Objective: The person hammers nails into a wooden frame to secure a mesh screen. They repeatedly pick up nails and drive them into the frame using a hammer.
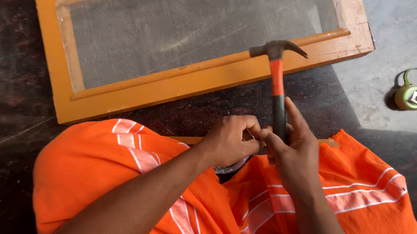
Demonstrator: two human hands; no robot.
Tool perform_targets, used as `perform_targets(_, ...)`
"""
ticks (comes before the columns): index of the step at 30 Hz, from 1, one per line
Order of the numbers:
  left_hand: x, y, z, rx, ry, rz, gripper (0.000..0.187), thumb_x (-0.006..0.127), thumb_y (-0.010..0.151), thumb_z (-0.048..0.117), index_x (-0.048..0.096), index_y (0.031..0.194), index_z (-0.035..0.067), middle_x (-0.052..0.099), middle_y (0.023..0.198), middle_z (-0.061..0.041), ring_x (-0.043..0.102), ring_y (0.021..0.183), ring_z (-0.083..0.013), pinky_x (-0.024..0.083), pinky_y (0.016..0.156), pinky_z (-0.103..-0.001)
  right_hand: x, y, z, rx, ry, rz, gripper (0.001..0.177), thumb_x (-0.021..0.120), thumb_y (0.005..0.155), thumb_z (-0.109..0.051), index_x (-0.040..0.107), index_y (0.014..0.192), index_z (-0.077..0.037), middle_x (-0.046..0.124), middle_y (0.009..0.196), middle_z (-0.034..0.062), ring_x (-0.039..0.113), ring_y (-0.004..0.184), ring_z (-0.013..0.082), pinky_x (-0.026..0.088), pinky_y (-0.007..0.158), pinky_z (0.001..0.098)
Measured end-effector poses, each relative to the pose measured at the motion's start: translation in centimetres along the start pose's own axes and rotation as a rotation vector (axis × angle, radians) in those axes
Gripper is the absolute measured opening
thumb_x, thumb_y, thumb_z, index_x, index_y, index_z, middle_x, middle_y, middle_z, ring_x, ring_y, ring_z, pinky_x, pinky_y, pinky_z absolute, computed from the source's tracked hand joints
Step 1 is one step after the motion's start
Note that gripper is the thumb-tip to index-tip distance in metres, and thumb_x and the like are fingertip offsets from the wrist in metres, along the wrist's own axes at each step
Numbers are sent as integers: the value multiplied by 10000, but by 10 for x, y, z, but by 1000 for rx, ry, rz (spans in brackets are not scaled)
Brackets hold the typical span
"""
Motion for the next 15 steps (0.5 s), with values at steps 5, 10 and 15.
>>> perform_targets(5,-2,2,2,-135,-96,29,168,731,845,194,696,882,34,776,842,-103,751,777,-172,591,688,-327,5,6,7,-53,-68,17,780,686,895,32,356,1595,-67,630,793,37,561,605,67,469,500,242)
perform_targets(10,1,6,8,-107,-168,115,174,744,850,161,663,945,39,776,881,-76,770,831,-154,608,720,-305,4,10,7,-41,-52,77,775,669,897,47,337,1588,-67,674,807,46,583,604,72,487,505,245)
perform_targets(15,4,8,4,-123,-125,141,155,726,882,145,666,980,41,781,874,-66,773,829,-144,611,736,-297,7,12,7,-38,-84,115,776,693,896,23,359,1591,-73,660,818,53,574,606,71,472,495,246)
Point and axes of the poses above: each hand's wrist, its own y-axis towards the middle knuckle, its own x-axis out of the palm, z = x × y, the point moved 2 cm from there along y, towards the middle knuckle
